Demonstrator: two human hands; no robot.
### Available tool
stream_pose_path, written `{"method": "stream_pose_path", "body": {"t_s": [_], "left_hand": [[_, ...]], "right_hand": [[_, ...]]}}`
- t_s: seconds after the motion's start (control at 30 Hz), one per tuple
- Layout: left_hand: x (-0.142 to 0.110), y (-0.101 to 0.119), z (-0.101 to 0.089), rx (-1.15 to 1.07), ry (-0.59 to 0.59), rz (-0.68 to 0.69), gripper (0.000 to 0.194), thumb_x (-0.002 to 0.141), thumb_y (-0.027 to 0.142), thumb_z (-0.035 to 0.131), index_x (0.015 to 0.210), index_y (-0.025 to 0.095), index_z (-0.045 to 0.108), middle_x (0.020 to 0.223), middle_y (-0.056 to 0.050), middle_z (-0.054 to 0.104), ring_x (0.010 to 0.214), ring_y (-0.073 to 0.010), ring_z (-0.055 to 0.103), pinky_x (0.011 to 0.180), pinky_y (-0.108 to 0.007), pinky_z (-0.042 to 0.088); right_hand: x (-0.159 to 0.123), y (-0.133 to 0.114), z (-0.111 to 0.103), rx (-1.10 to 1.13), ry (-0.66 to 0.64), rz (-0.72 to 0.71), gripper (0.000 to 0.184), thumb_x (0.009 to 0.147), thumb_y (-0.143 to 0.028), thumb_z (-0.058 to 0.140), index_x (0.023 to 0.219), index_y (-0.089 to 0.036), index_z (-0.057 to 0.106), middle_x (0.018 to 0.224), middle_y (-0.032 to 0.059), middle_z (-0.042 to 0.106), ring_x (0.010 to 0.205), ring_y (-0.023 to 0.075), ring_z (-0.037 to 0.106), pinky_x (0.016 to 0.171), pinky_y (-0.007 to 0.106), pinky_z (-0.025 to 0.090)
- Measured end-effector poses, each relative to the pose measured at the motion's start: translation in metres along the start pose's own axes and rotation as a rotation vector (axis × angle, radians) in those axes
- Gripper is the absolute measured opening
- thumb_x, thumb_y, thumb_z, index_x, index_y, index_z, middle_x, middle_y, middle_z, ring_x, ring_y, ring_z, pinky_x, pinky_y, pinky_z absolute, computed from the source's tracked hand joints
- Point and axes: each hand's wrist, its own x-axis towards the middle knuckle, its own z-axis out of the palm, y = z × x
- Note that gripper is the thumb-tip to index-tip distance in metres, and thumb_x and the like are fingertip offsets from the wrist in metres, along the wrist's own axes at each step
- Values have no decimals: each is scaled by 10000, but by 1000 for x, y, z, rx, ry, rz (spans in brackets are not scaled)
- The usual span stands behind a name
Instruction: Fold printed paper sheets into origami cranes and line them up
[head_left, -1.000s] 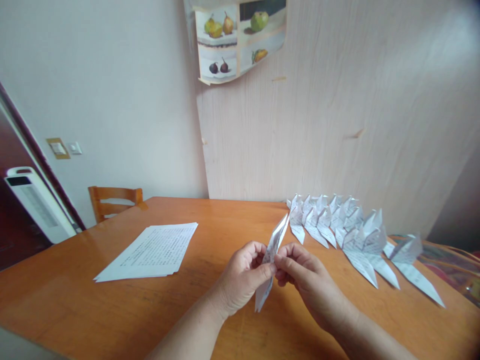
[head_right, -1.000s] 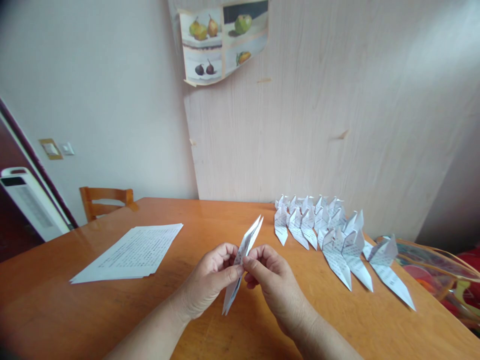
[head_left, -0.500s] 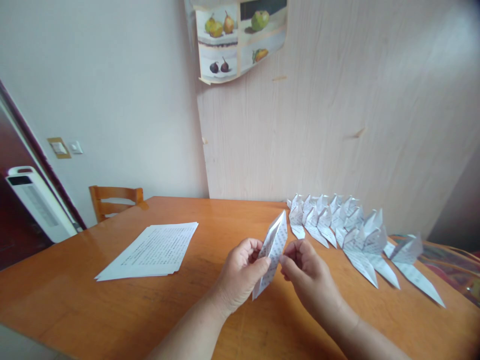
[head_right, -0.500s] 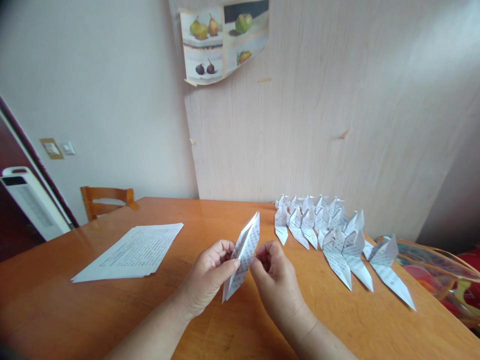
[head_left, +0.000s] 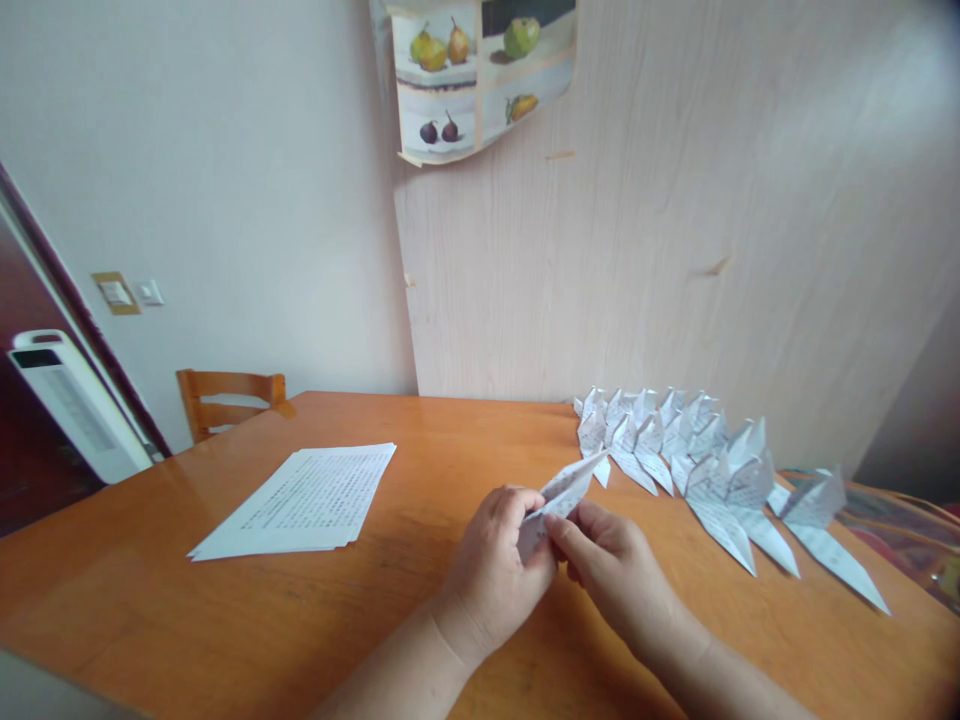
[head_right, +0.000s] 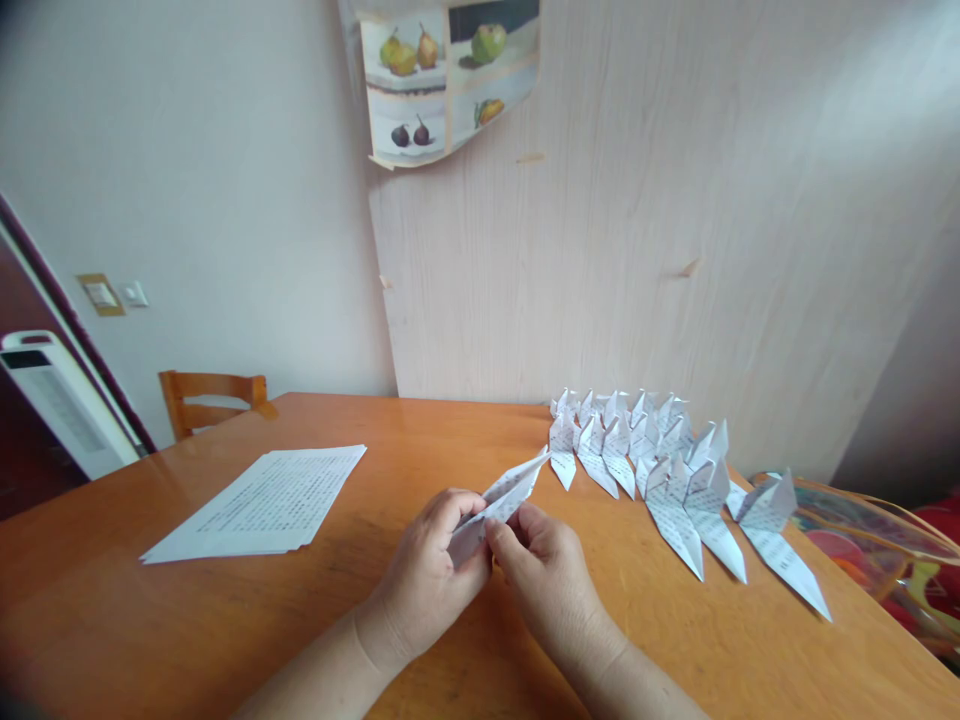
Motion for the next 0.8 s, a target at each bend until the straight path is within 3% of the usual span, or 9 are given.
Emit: {"method": "stream_pose_path", "body": {"t_s": [0.13, 0.37, 0.5, 0.6, 0.7, 0.8], "left_hand": [[-3, -3, 3, 63, -32, 83, 325, 800, 42, 602, 1066, 213, 527, 1019, -49, 619, 962, -218, 574, 877, -368, 461], [-5, -5, 6, 123, -121, 89, 456, 711, 9, 627, 1090, 223, 488, 1078, -64, 590, 1003, -251, 545, 896, -405, 448], [-5, -4, 5, 137, -89, 78, 380, 751, 4, 569, 1056, 218, 493, 1037, -63, 588, 980, -244, 540, 879, -393, 431], [-3, -4, 2, 56, -43, -6, 218, 852, 71, 528, 1017, 212, 520, 985, -59, 598, 945, -229, 550, 845, -361, 424], [1, -3, -2, -141, -25, -187, 42, 921, 198, 539, 960, 213, 540, 893, -35, 605, 819, -191, 553, 744, -306, 418], [5, -3, -5, -403, -14, -369, 63, 936, 273, 541, 927, 211, 537, 778, -3, 575, 684, -152, 508, 637, -268, 387]], "right_hand": [[2, 0, 1, 37, 55, 80, 207, 809, -345, 578, 661, -201, 573, 557, -43, 494, 516, 122, 427, 489, 248, 322], [2, -4, 1, -6, 111, 99, 231, 779, -371, 595, 638, -189, 583, 573, -32, 496, 567, 131, 441, 531, 250, 341], [-1, -9, 0, 12, 74, 110, 310, 809, -440, 587, 616, -203, 537, 538, -50, 432, 528, 119, 395, 508, 250, 305], [-3, -9, -1, 19, 23, 91, 392, 883, -509, 525, 635, -206, 532, 539, -48, 437, 518, 118, 383, 502, 255, 293], [-3, -7, -2, -5, 31, 68, 417, 920, -544, 493, 683, -206, 546, 554, -47, 452, 524, 118, 379, 506, 259, 292], [1, -4, -2, -17, 108, 49, 390, 903, -542, 551, 693, -216, 509, 581, -53, 446, 542, 118, 375, 511, 258, 300]]}}
